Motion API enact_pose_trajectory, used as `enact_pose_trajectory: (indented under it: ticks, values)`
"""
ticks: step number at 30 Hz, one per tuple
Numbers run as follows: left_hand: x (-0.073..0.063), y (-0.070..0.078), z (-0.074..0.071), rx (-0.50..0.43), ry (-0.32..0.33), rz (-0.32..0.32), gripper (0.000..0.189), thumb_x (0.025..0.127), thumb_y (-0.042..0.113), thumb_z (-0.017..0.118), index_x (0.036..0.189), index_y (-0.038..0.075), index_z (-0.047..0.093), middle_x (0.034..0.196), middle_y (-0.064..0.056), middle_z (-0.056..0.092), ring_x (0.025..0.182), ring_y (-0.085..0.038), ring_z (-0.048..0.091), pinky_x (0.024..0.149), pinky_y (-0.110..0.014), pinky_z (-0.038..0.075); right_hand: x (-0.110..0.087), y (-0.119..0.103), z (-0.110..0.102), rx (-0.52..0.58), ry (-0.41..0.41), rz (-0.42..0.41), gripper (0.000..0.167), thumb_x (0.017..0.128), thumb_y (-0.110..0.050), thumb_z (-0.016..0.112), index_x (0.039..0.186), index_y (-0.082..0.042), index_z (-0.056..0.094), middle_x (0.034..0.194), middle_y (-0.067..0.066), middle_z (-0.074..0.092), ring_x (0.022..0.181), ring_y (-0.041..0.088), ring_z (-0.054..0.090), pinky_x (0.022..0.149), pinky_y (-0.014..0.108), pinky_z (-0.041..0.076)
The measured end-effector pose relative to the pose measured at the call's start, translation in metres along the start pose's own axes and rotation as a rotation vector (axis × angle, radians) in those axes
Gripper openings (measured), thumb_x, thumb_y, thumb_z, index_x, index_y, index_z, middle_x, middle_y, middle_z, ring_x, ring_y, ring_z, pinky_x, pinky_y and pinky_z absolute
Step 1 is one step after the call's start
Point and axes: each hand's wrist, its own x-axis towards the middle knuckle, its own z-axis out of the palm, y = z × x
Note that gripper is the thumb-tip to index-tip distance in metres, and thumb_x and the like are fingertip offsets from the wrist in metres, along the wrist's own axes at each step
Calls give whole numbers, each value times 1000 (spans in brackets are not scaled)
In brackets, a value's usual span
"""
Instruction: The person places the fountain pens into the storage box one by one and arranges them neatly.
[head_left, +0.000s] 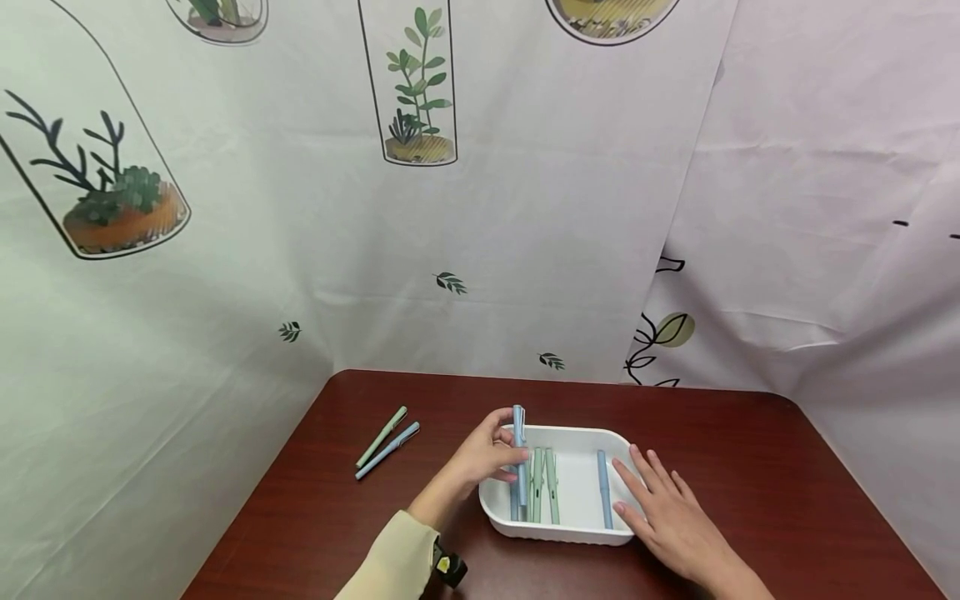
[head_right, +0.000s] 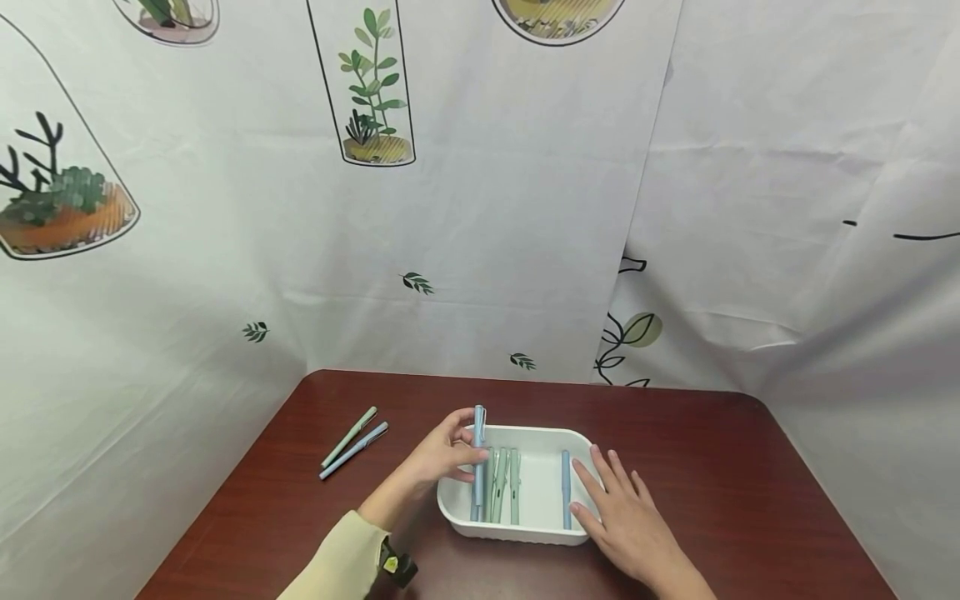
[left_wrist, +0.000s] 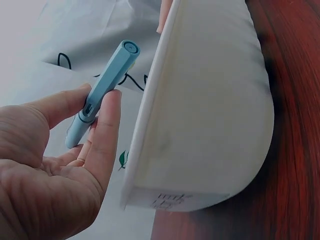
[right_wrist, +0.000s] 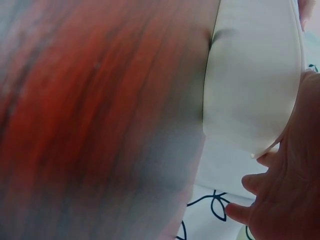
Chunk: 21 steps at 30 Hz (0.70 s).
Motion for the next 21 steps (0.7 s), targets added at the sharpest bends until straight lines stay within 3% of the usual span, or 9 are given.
enact_pose_trajectory:
  ticks: [21]
  values:
    - [8,1,35,23,1,-64,76,81,-6,78,146,12,44,92,-9,55,70,-17,63,56,-37,61,-1,1,0,19,-2,13,60,100,-50,57,153,-23,47,163,14,34,146,45,33,108,69,32]
